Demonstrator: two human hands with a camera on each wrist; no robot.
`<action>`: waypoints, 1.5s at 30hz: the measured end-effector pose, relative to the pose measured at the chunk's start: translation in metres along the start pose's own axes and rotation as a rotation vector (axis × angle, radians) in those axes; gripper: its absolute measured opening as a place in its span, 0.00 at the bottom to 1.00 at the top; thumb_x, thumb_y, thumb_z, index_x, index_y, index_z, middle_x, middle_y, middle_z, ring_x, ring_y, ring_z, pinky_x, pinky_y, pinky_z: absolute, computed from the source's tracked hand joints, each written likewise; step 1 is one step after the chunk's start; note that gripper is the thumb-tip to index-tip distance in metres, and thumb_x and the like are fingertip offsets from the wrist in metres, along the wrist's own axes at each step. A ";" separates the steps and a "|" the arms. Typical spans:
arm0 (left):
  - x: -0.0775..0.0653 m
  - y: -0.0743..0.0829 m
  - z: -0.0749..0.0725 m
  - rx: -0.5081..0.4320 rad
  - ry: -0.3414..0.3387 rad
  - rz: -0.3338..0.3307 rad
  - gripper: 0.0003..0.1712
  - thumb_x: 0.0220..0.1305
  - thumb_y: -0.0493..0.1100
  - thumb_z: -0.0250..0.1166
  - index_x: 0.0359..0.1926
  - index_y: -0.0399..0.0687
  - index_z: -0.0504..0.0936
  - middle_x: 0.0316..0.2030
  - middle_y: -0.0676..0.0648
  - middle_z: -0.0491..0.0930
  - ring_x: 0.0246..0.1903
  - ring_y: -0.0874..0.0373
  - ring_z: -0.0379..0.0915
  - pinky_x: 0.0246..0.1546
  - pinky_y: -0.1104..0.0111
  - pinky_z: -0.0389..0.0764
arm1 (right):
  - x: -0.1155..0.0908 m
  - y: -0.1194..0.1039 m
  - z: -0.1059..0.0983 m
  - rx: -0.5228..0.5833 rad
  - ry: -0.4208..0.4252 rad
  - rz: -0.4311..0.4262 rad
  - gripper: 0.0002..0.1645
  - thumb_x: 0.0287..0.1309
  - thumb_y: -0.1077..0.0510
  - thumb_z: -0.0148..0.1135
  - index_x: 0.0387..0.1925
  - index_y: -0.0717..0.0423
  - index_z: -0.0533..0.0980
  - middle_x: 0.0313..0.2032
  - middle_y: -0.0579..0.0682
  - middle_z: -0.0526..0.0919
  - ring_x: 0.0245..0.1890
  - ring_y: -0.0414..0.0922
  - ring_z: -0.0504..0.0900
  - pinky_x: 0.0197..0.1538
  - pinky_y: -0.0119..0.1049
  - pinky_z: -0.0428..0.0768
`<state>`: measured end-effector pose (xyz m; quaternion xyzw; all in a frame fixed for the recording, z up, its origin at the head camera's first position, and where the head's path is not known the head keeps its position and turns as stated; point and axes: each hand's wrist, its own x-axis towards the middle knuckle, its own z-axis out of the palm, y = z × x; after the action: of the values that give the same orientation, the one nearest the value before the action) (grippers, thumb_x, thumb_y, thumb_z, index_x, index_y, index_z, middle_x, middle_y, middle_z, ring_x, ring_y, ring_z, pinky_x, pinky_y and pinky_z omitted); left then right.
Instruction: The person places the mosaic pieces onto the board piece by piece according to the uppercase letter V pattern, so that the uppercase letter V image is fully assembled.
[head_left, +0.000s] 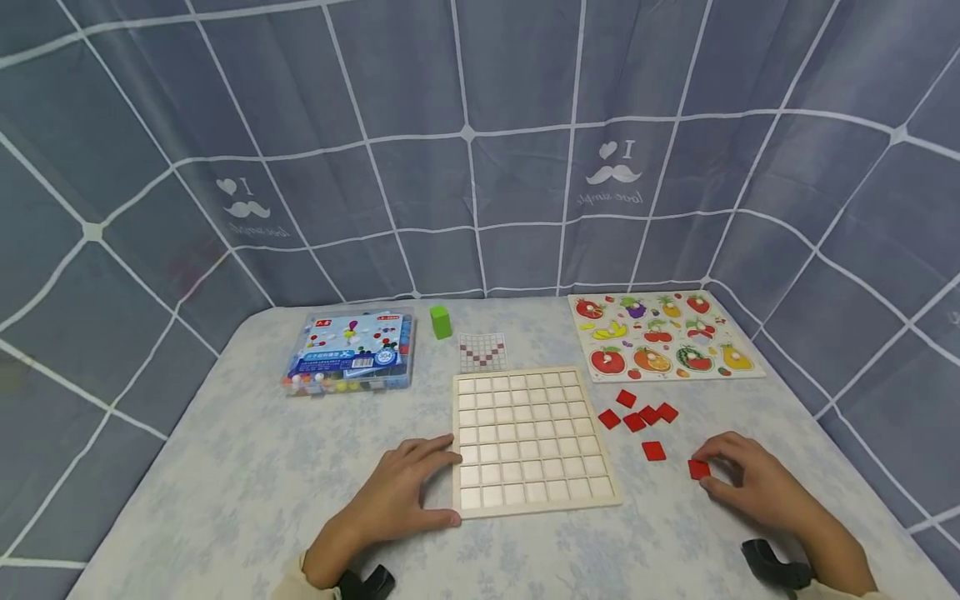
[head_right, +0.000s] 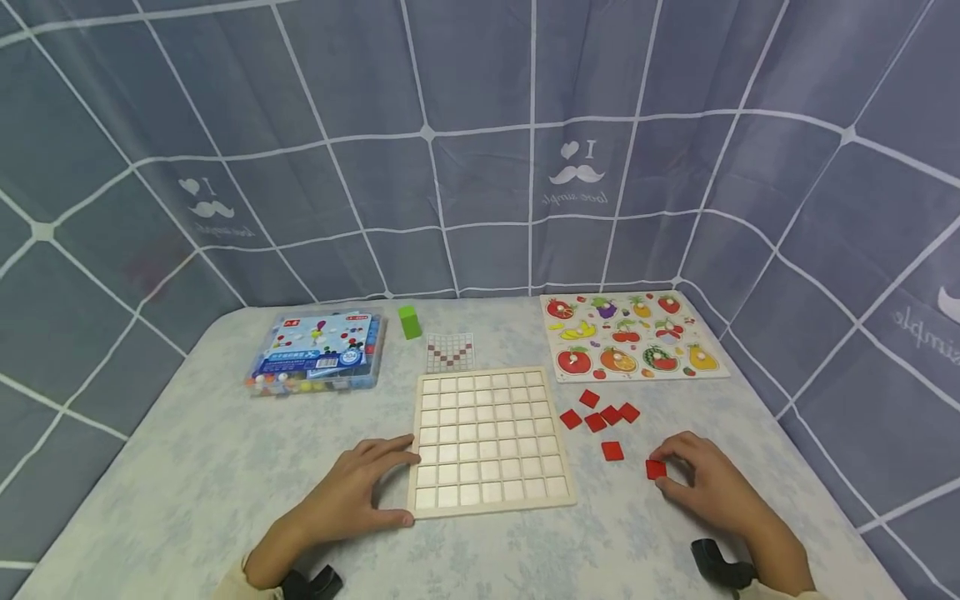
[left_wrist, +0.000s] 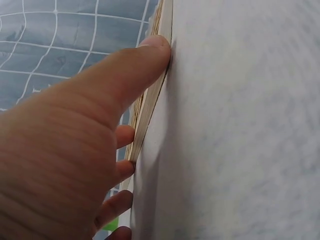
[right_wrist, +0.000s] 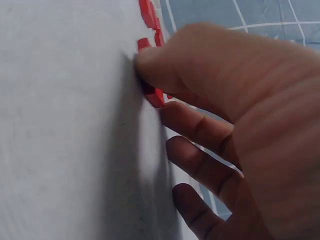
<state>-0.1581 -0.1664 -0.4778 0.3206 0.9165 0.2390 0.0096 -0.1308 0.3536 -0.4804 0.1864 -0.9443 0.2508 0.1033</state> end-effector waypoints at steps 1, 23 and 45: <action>0.001 -0.001 0.000 0.000 0.000 0.003 0.42 0.55 0.74 0.68 0.65 0.58 0.77 0.71 0.49 0.67 0.64 0.49 0.64 0.52 0.44 0.68 | 0.000 0.001 0.001 0.008 0.014 -0.013 0.24 0.42 0.62 0.83 0.41 0.41 0.82 0.42 0.37 0.79 0.44 0.37 0.76 0.49 0.21 0.68; 0.000 -0.004 0.003 -0.019 -0.005 -0.009 0.42 0.55 0.75 0.68 0.65 0.61 0.76 0.73 0.51 0.64 0.65 0.50 0.62 0.52 0.44 0.66 | -0.005 0.004 0.004 0.072 0.048 0.065 0.23 0.40 0.64 0.83 0.37 0.42 0.82 0.42 0.42 0.80 0.44 0.31 0.75 0.49 0.13 0.63; -0.002 -0.004 0.008 -0.038 0.019 -0.005 0.42 0.54 0.75 0.68 0.65 0.61 0.76 0.72 0.51 0.65 0.63 0.52 0.63 0.50 0.46 0.65 | -0.007 0.005 0.008 0.082 0.048 0.069 0.22 0.41 0.66 0.82 0.36 0.44 0.82 0.41 0.42 0.79 0.43 0.32 0.74 0.48 0.13 0.61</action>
<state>-0.1578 -0.1667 -0.4865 0.3158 0.9127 0.2593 0.0077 -0.1273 0.3560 -0.4917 0.1517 -0.9364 0.2971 0.1094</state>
